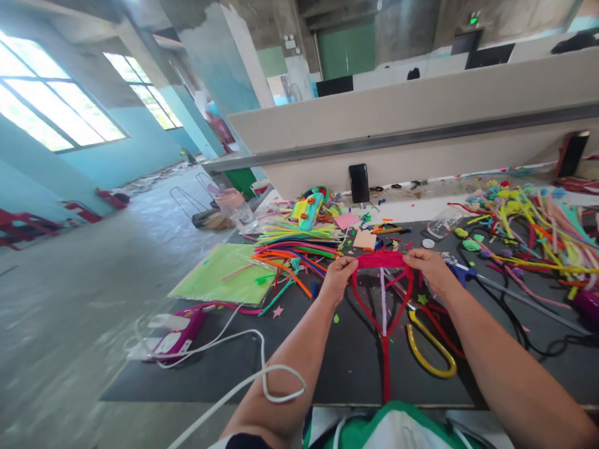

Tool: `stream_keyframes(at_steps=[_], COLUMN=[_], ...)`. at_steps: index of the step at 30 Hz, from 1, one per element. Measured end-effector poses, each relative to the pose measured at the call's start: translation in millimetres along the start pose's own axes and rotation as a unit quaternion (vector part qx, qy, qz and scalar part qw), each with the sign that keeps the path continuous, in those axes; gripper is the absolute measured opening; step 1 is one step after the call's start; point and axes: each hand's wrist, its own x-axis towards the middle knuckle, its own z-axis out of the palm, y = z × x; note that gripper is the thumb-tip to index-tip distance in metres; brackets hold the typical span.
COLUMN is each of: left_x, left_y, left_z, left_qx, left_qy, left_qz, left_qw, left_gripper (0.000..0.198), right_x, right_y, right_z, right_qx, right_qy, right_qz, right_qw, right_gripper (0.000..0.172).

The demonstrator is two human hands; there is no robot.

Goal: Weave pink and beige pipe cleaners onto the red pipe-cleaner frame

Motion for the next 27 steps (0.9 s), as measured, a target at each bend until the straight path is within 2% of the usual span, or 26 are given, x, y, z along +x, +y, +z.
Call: stream_keyframes(at_steps=[3, 8, 20, 27], left_x=[0.1, -1.5, -2.7, -4.5], left_y=[1.4, 6.8, 7.2, 11.4], left_z=[0.7, 3.3, 4.5, 1.0], left_qx=[-0.017, -0.048, -0.099, -0.130], left_qy=[0.009, 0.008, -0.001, -0.049], left_qz=[-0.007, -0.027, -0.065, -0.100], left_qw=[1.000, 0.998, 0.993, 0.985], left_gripper=[0.028, 0.028, 0.034, 0.040], right_x=[-2.0, -3.8, -3.2, 0.0], right_y=[-4.8, -11.5, -13.8, -8.8], right_z=[-1.0, -1.8, -5.3, -7.3], right_qx=[-0.003, 0.009, 0.032, 0.053], right_qy=[-0.028, -0.011, -0.031, -0.008], right_qz=[-0.009, -0.031, -0.028, -0.013], right_qw=[1.000, 0.999, 0.999, 0.998], right_gripper=[0.033, 0.036, 0.028, 0.027])
